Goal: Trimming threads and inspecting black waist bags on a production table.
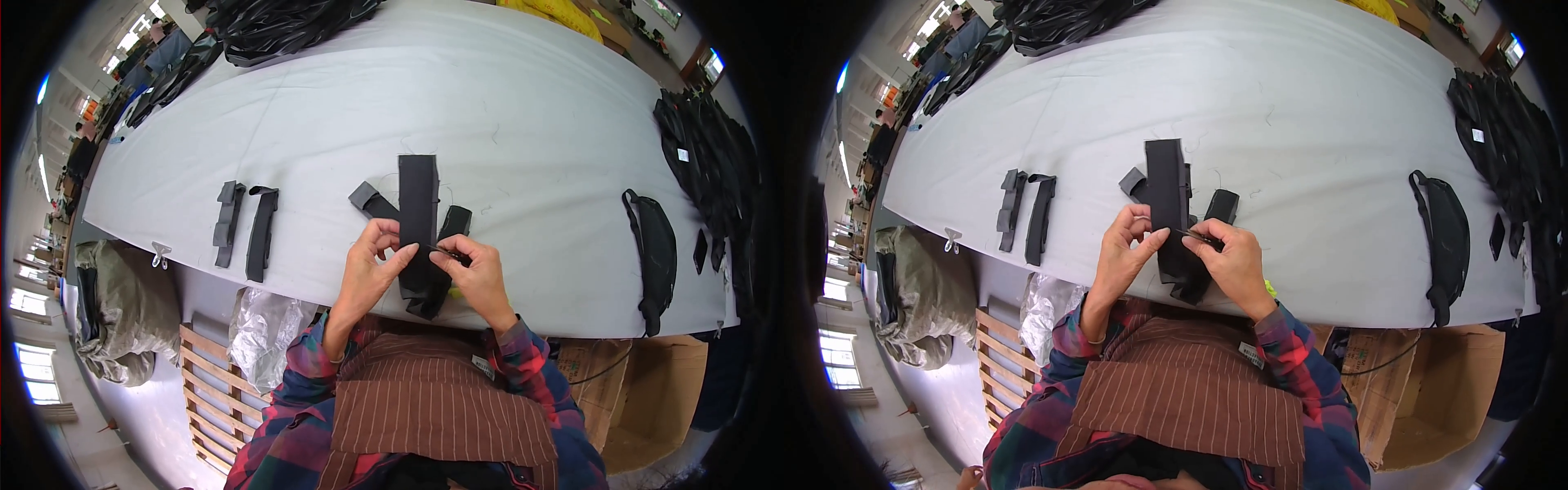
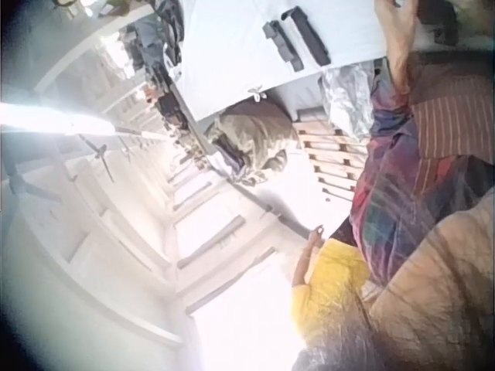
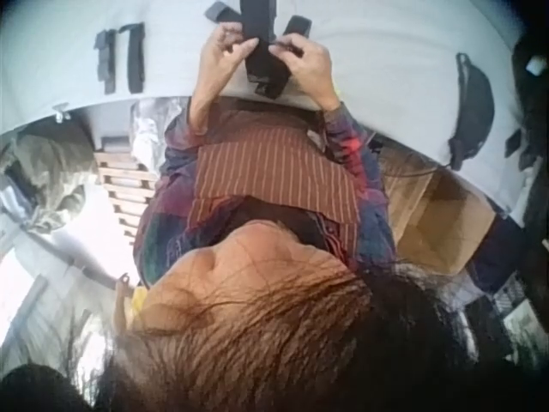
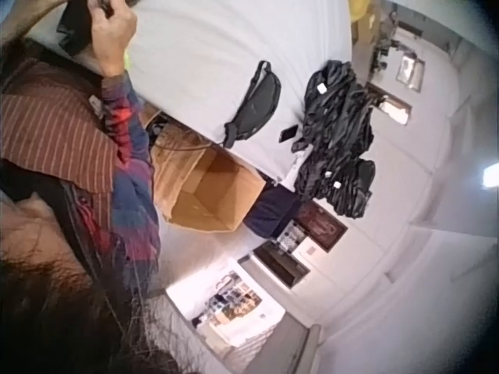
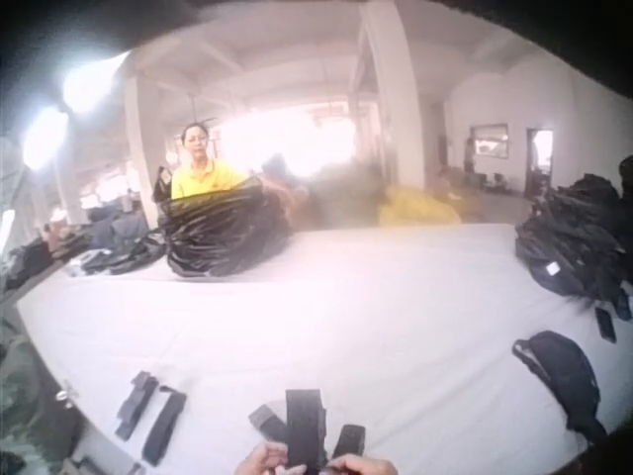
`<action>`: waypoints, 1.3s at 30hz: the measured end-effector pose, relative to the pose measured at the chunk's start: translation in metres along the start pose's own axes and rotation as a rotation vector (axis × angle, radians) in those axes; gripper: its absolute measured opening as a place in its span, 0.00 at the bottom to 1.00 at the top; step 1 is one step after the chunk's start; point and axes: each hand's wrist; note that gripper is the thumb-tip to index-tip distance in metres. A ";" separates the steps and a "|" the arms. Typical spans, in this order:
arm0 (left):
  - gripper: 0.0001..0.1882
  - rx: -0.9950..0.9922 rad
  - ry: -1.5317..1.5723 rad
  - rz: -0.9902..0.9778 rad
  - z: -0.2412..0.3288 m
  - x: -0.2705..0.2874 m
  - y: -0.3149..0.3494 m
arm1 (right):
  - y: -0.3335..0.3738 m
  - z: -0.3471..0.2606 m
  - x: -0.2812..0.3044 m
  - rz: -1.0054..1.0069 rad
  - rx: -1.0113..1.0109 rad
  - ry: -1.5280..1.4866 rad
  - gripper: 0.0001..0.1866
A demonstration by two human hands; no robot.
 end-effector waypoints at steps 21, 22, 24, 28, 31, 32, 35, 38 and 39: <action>0.29 0.110 0.455 -0.260 0.020 -0.009 0.002 | -0.024 -0.034 0.019 0.032 0.444 0.417 0.11; 0.30 0.128 0.470 -0.289 0.018 -0.011 0.004 | -0.028 -0.029 0.015 0.045 0.539 0.480 0.10; 0.29 0.172 0.514 -0.326 0.019 -0.012 0.007 | -0.033 -0.024 0.015 0.031 0.528 0.520 0.09; 0.29 0.259 0.587 -0.360 0.021 -0.009 0.011 | -0.030 -0.010 0.019 0.116 0.353 0.185 0.08; 0.25 0.230 0.538 -0.336 0.016 -0.011 0.010 | -0.020 -0.017 0.018 -0.013 0.019 -0.147 0.06; 0.25 0.234 0.541 -0.338 0.013 -0.011 0.009 | -0.019 -0.012 0.018 -0.088 0.059 -0.142 0.09; 0.16 0.258 0.490 -0.283 -0.004 -0.015 0.005 | -0.012 -0.006 0.013 -0.102 0.529 0.278 0.13; 0.15 0.175 0.631 -0.169 -0.014 -0.021 0.002 | -0.007 -0.003 0.008 -0.081 0.726 0.408 0.15; 0.15 0.178 0.631 -0.170 -0.006 -0.016 0.001 | -0.005 0.001 0.008 -0.066 0.811 0.467 0.15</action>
Point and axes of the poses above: each hand's wrist, its own y-axis away from the middle knuckle, its own x-axis out of the back of the hand, z = x × y, and after that the axes turned 9 degrees about -y, right-handed
